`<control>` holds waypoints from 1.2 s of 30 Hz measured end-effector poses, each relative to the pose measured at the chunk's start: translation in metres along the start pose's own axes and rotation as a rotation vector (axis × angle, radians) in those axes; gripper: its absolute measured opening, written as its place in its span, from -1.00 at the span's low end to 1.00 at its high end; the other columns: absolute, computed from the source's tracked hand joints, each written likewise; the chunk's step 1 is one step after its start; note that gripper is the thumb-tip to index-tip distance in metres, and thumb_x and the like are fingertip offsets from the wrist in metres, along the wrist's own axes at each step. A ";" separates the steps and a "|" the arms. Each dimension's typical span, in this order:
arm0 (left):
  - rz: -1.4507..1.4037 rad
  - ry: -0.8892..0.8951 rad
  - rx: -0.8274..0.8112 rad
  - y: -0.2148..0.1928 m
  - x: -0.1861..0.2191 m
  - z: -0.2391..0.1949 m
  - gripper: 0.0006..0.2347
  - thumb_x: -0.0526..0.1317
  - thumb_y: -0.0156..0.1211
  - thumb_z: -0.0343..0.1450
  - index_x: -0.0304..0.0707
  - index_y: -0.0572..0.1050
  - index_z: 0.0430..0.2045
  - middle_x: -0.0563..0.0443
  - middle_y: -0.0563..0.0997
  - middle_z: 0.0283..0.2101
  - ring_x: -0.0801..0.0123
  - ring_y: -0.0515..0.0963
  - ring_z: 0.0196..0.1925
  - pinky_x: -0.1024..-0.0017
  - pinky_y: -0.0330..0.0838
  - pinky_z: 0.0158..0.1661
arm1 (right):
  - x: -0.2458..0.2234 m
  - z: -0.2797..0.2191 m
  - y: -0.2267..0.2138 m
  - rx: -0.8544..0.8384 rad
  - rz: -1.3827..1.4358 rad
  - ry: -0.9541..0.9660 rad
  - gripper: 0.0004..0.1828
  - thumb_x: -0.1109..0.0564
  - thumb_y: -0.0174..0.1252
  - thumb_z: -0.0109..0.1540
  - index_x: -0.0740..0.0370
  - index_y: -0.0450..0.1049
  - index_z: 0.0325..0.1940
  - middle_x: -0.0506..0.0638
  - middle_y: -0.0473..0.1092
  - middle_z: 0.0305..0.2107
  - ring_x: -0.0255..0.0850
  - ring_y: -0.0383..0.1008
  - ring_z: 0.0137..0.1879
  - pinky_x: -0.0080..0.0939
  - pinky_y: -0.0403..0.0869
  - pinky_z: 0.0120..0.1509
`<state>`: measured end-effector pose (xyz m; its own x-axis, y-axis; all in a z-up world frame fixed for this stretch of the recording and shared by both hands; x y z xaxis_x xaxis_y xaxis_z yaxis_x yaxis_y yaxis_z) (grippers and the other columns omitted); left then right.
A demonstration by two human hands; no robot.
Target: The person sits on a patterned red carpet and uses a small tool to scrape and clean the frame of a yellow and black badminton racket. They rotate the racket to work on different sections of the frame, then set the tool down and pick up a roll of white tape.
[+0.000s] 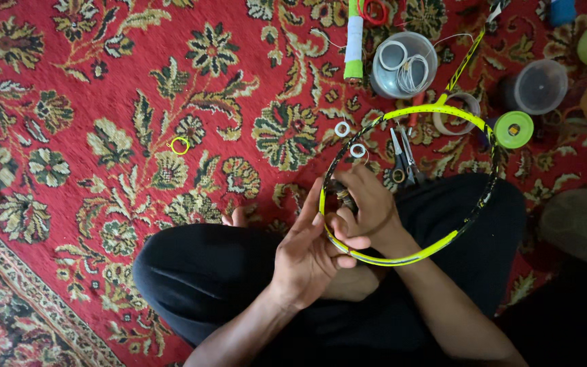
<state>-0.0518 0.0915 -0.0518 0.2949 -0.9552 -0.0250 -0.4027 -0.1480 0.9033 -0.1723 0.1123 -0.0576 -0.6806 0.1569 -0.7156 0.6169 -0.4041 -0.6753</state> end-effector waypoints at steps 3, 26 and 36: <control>-0.010 -0.013 0.015 -0.005 -0.001 0.000 -0.44 -0.31 -0.17 0.64 0.17 0.01 0.62 -0.25 0.50 -0.21 -0.51 0.61 0.03 0.13 0.76 -0.28 | 0.000 -0.002 0.003 0.016 -0.027 0.011 -0.32 0.12 0.01 0.02 0.23 0.37 0.26 0.20 0.38 -0.05 0.18 0.45 0.05 0.10 0.49 0.05; -0.043 -0.043 -0.003 0.008 -0.009 -0.005 -0.41 -0.25 -0.09 0.62 0.20 -0.05 0.62 -0.20 0.47 -0.40 -0.40 0.62 0.04 0.20 0.75 -0.21 | 0.035 -0.016 0.034 -0.099 0.770 0.340 -0.75 0.20 0.01 -0.01 0.24 0.46 -0.28 -0.13 0.33 -0.62 -0.38 0.27 -0.54 -0.33 0.31 -0.43; -0.136 -0.015 0.007 0.002 -0.004 -0.002 -0.44 -0.30 -0.10 0.61 0.10 0.02 0.60 -0.17 0.44 -0.35 -0.26 0.65 0.03 0.24 0.76 -0.27 | 0.006 -0.006 0.007 -0.103 0.222 0.459 -0.54 0.04 0.03 0.05 0.09 0.55 0.01 -0.09 0.50 -0.45 -0.25 0.49 -0.34 -0.14 0.42 -0.25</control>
<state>-0.0520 0.0954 -0.0492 0.3343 -0.9299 -0.1535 -0.3656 -0.2780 0.8883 -0.1700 0.1155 -0.0682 -0.2997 0.4661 -0.8324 0.7779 -0.3857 -0.4961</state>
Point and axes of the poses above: each hand's wrist, its own z-axis towards the middle knuckle, its own y-axis out of the palm, x = y × z, the point moved 9 cm from there along z, towards the middle knuckle
